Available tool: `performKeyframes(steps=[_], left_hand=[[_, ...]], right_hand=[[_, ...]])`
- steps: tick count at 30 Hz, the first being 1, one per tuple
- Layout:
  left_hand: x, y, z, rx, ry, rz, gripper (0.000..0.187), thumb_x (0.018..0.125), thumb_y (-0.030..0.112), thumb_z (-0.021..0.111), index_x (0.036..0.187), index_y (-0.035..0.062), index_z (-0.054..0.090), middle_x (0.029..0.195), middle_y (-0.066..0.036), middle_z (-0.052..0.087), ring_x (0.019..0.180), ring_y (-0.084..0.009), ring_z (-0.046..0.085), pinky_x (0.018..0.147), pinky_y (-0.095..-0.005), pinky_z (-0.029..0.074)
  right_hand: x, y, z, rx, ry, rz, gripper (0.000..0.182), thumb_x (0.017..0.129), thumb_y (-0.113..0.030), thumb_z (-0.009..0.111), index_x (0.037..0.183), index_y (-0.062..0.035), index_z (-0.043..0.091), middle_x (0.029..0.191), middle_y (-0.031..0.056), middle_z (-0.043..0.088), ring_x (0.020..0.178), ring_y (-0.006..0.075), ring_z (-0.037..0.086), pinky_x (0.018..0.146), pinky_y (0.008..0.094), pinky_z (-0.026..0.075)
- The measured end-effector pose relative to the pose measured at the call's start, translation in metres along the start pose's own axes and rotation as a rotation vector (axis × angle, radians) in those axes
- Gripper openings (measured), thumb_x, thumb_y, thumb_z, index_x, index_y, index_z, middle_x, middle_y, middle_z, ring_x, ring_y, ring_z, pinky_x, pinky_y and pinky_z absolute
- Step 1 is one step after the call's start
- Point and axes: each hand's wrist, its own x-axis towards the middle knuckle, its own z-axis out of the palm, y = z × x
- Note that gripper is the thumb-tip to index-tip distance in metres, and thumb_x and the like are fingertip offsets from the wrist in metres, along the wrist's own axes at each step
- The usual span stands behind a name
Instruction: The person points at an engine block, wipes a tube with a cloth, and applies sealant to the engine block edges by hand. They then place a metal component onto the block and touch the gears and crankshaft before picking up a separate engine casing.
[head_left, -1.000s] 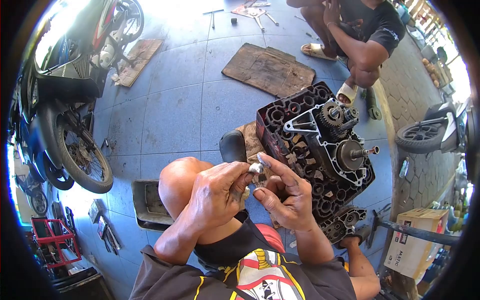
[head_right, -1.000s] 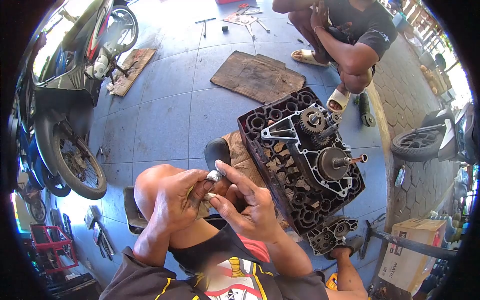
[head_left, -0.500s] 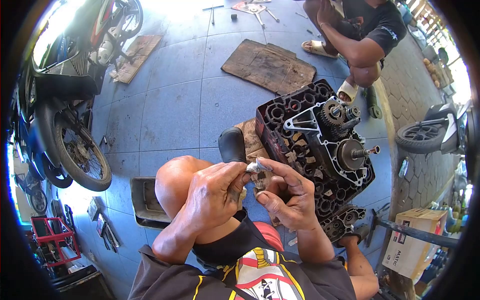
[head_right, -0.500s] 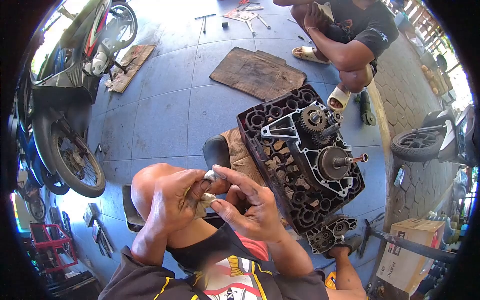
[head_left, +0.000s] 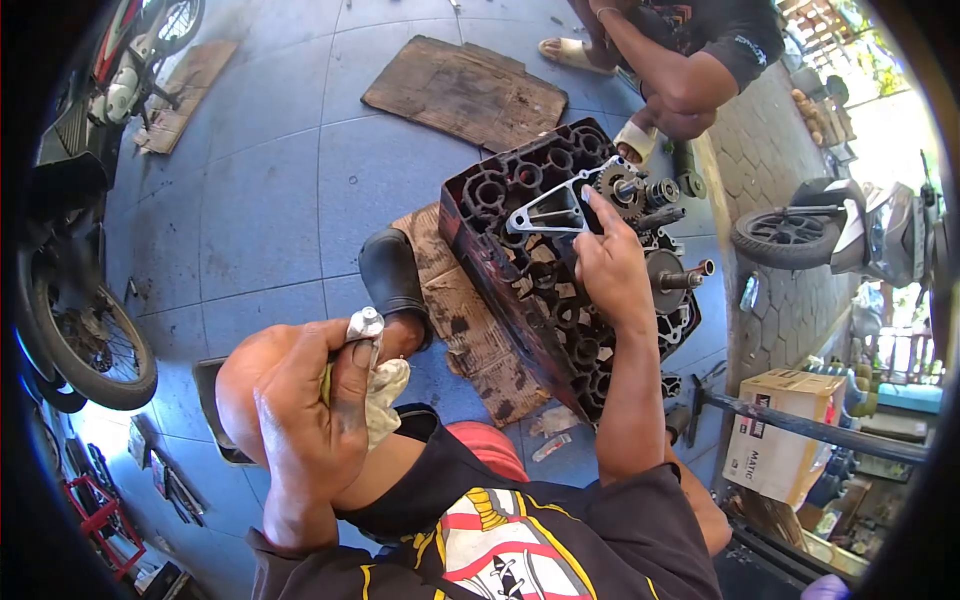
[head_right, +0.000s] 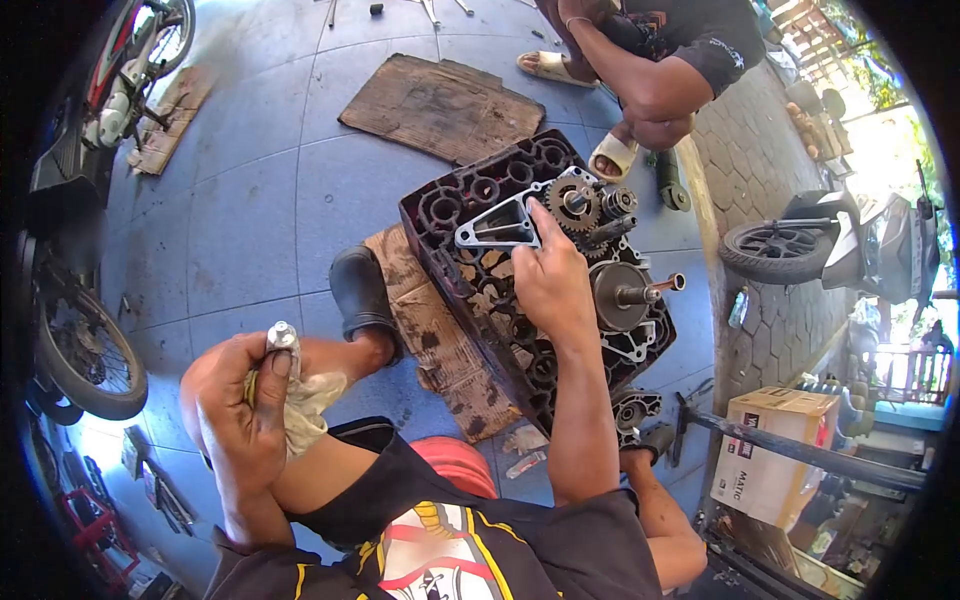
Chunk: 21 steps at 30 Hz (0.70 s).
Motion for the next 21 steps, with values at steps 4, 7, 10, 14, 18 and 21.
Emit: performKeyframes(steps=[4,7,10,14,18,21], left_hand=[[0.001,0.002,0.006,-0.023,0.128,-0.061,0.009,0.086,0.006,0.07,0.087,-0.0028,0.067,0.072,-0.013,0.064,0.065,-0.0262,0.063,0.063,-0.0345,0.047],[0.001,-0.002,0.004,-0.03,0.138,-0.062,0.009,0.086,0.005,0.07,0.088,-0.0026,0.067,0.074,-0.014,0.064,0.068,-0.0268,0.063,0.065,-0.0351,0.047],[0.0,-0.006,0.003,-0.043,0.137,-0.075,0.009,0.086,0.005,0.07,0.088,-0.0026,0.067,0.077,-0.014,0.066,0.07,-0.0278,0.064,0.068,-0.0359,0.047],[-0.002,-0.008,0.002,-0.057,0.137,-0.087,0.009,0.086,0.005,0.069,0.089,-0.0025,0.067,0.079,-0.015,0.067,0.07,-0.0284,0.064,0.068,-0.0365,0.047],[-0.002,-0.012,-0.008,-0.023,0.059,-0.017,0.008,0.09,0.002,0.067,0.096,-0.0038,0.067,0.086,-0.017,0.07,0.076,-0.0278,0.068,0.071,-0.0352,0.051],[-0.002,-0.011,-0.013,-0.006,-0.032,0.021,0.01,0.095,-0.002,0.065,0.104,-0.0052,0.065,0.091,-0.018,0.071,0.081,-0.0268,0.071,0.073,-0.0336,0.054]], right_hand=[[0.022,-0.004,0.009,-0.145,0.021,-0.026,0.057,0.087,-0.015,0.049,0.141,0.0044,0.054,0.125,0.0299,0.066,0.119,0.0377,0.065,0.105,0.0399,0.047],[0.032,-0.004,0.013,-0.148,-0.003,0.008,0.056,0.087,-0.016,0.049,0.139,0.0051,0.055,0.139,0.0294,0.056,0.133,0.0387,0.054,0.114,0.0396,0.04],[0.037,-0.007,0.013,-0.204,0.0,0.005,0.056,0.088,-0.016,0.049,0.139,0.0045,0.055,0.137,0.0287,0.058,0.13,0.04,0.056,0.112,0.0401,0.041],[0.038,-0.01,0.013,-0.242,-0.001,0.046,0.057,0.088,-0.017,0.049,0.141,0.0025,0.055,0.136,0.0282,0.058,0.128,0.0413,0.057,0.111,0.041,0.042],[0.039,-0.009,0.015,-0.262,-0.011,0.061,0.057,0.088,-0.018,0.049,0.142,0.0005,0.054,0.137,0.0277,0.058,0.126,0.0414,0.058,0.11,0.0414,0.043],[0.038,-0.01,0.017,-0.324,-0.041,0.045,0.057,0.089,-0.021,0.049,0.143,-0.0019,0.055,0.131,0.0293,0.06,0.121,0.0434,0.06,0.107,0.0427,0.046]])
